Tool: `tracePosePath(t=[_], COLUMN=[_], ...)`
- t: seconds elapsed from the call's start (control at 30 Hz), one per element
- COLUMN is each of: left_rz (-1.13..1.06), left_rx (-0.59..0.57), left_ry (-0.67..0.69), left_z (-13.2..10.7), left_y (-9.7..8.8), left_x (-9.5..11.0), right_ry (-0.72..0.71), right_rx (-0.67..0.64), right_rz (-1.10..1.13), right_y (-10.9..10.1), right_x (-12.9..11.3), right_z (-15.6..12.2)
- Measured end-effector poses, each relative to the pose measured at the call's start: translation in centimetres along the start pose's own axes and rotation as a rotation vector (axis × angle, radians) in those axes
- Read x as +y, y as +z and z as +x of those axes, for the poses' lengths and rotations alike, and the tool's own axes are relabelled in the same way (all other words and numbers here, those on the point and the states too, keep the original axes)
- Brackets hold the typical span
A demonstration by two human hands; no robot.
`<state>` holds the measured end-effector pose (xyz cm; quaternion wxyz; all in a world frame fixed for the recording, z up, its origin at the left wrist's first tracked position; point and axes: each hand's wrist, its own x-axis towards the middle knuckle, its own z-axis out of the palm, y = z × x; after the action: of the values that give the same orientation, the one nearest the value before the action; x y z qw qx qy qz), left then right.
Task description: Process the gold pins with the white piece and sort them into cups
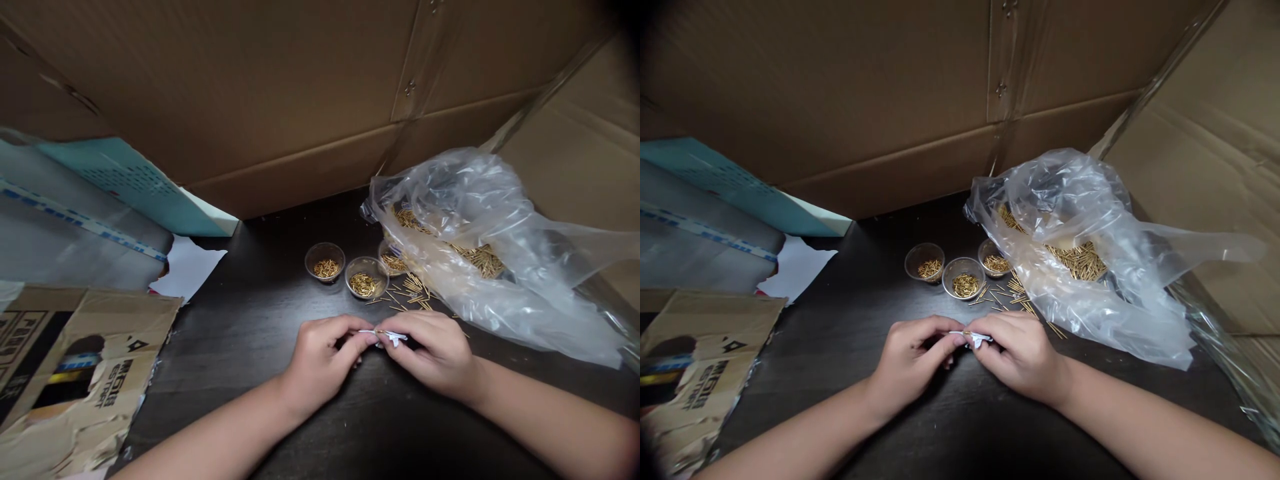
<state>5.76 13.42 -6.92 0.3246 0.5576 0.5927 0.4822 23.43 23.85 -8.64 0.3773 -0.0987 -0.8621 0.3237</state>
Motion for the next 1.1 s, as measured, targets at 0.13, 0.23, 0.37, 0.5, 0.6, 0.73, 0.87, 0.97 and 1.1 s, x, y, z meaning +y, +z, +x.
tracePosePath(t=[0.13, 0.23, 0.37, 0.5, 0.6, 0.73, 0.87, 0.97, 1.1], left_rz=[-0.07, -0.046, 0.008, 0.064, 0.055, 0.036, 0.035, 0.024, 0.007], left_rx=[-0.09, -0.092, -0.063, -0.025, -0.014, -0.03, -0.039, -0.054, -0.088], left_ry=[-0.063, -0.056, -0.026, -0.028, -0.041, -0.027, -0.04, -0.049, -0.065], left_z=[0.02, -0.26, -0.57, -0.4, -0.18, 0.01, 0.15, 0.3, 0.36], left_y=[-0.01, 0.12, 0.33, 0.28, 0.11, -0.22, -0.51, -0.58, -0.59], left_x=[-0.12, -0.22, -0.11, 0.35, 0.56, 0.51, 0.45, 0.48, 0.51], right_ry=[0.005, 0.01, 0.003, 0.024, 0.061, 0.088, 0.123, 0.136, 0.125], right_rx=[-0.001, 0.003, -0.005, -0.021, -0.026, -0.038, -0.072, -0.122, -0.146], right_rz=[0.01, -0.006, -0.047, -0.034, 0.014, 0.086, 0.109, 0.107, 0.106], right_y=[0.01, 0.11, 0.17, 0.17, 0.24, 0.3, 0.15, 0.03, -0.01], right_x=[0.04, 0.04, -0.04, 0.0, 0.2, 0.46, 0.41, 0.27, 0.25], right_z=[0.22, 0.2, 0.01, 0.03, 0.18, 0.35, 0.47, 0.43, 0.3])
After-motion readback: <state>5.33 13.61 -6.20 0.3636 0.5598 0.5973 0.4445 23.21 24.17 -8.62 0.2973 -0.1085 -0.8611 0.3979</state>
